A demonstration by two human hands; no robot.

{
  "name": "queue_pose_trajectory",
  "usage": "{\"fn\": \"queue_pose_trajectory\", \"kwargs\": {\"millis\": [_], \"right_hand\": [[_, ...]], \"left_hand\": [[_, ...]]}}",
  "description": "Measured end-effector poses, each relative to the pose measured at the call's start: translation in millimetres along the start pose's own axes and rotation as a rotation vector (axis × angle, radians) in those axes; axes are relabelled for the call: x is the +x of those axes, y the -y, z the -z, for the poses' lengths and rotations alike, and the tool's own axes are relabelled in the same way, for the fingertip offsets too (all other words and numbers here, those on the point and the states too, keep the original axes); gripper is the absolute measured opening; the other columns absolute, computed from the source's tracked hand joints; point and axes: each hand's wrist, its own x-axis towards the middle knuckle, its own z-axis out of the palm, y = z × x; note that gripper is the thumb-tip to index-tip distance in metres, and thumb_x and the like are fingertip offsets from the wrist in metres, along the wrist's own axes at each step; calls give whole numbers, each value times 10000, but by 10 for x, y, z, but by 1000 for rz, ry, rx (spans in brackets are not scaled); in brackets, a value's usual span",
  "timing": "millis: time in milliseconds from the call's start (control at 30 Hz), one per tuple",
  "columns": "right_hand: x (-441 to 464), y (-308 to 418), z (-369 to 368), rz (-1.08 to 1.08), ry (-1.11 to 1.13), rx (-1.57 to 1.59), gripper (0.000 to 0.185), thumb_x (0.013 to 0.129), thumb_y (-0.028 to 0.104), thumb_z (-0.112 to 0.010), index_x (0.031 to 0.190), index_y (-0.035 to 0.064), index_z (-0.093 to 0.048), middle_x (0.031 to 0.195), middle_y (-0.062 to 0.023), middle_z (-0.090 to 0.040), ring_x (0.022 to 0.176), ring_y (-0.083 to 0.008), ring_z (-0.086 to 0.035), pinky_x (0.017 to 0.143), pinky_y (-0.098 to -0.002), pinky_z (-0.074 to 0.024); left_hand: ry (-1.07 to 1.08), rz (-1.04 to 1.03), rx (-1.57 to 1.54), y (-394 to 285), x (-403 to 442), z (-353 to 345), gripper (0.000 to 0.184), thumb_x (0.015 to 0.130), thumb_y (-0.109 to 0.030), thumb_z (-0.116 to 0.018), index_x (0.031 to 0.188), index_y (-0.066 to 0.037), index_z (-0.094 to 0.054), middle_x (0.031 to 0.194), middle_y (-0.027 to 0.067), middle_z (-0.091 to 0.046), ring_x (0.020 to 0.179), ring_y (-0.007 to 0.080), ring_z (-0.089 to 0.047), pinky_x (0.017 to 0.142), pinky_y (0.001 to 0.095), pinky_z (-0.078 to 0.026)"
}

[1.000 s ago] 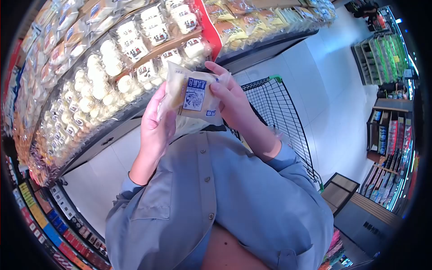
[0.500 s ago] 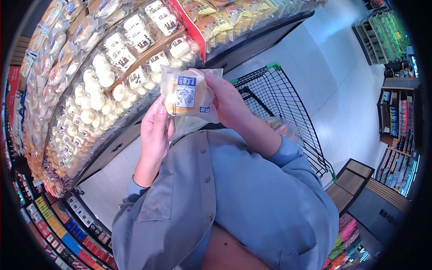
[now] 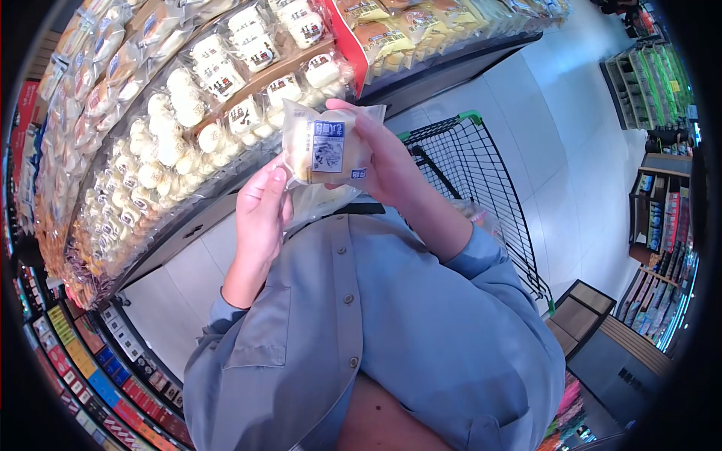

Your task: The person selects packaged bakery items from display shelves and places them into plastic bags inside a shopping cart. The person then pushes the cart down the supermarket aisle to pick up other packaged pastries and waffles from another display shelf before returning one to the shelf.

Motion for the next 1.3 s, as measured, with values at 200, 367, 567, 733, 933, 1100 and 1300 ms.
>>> {"fn": "queue_pose_trajectory", "kwargs": {"millis": [200,367,567,733,933,1100,1300], "right_hand": [[18,-11,69,40,18,-25,581,941,283,-594,1425,49,-372,1284,-117,-570,1118,-258,-625,927,-452,-537],[-105,29,352,54,77,-226,695,820,132,-745,1412,39,-393,1288,-112,-578,1161,-215,-598,982,-383,-505],[-158,61,325,24,251,-606,565,752,-3,-748,1285,17,-560,1312,-90,-582,1203,-173,-543,1032,-328,-427],[-112,-29,263,135,248,-1094,571,738,62,-751,1281,41,-577,1340,-127,-571,1240,-227,-538,1042,-363,-420],[-109,47,173,325,272,-1439,548,715,88,-733,1245,55,-595,1244,-144,-616,1139,-324,-586,985,-403,-464],[-143,106,172,411,253,-1412,522,718,69,-726,1226,69,-606,1238,-129,-620,1145,-310,-580,984,-396,-461],[-99,-64,263,172,396,-1655,452,739,122,-713,1178,88,-614,1177,-128,-638,1109,-346,-587,943,-426,-486]], "left_hand": [[-110,-65,-332,-95,35,14,439,1031,-212,-480,1404,10,-415,1010,23,-585,617,22,-415,533,184,-326],[-92,-77,-463,-118,35,110,455,1009,-103,-450,1432,37,-358,1033,63,-571,757,83,-498,665,221,-432],[-113,-110,-535,-76,73,131,444,997,-40,-405,1424,68,-348,1221,166,-561,1089,238,-583,917,325,-486],[-116,-108,-542,-157,38,-8,431,994,-14,-368,1417,71,-358,1384,254,-482,1315,335,-478,1096,378,-398],[-55,-128,-444,-89,24,-95,465,996,-47,-376,1442,74,-320,1458,255,-421,1406,337,-363,1156,388,-298],[-29,-223,-237,-86,-10,-136,447,1008,-58,-357,1433,79,-356,1460,248,-429,1397,317,-373,1180,404,-245],[71,-286,-172,-45,-20,-129,450,1008,-70,-362,1428,92,-358,1458,245,-433,1391,311,-383,1181,406,-244]]}}
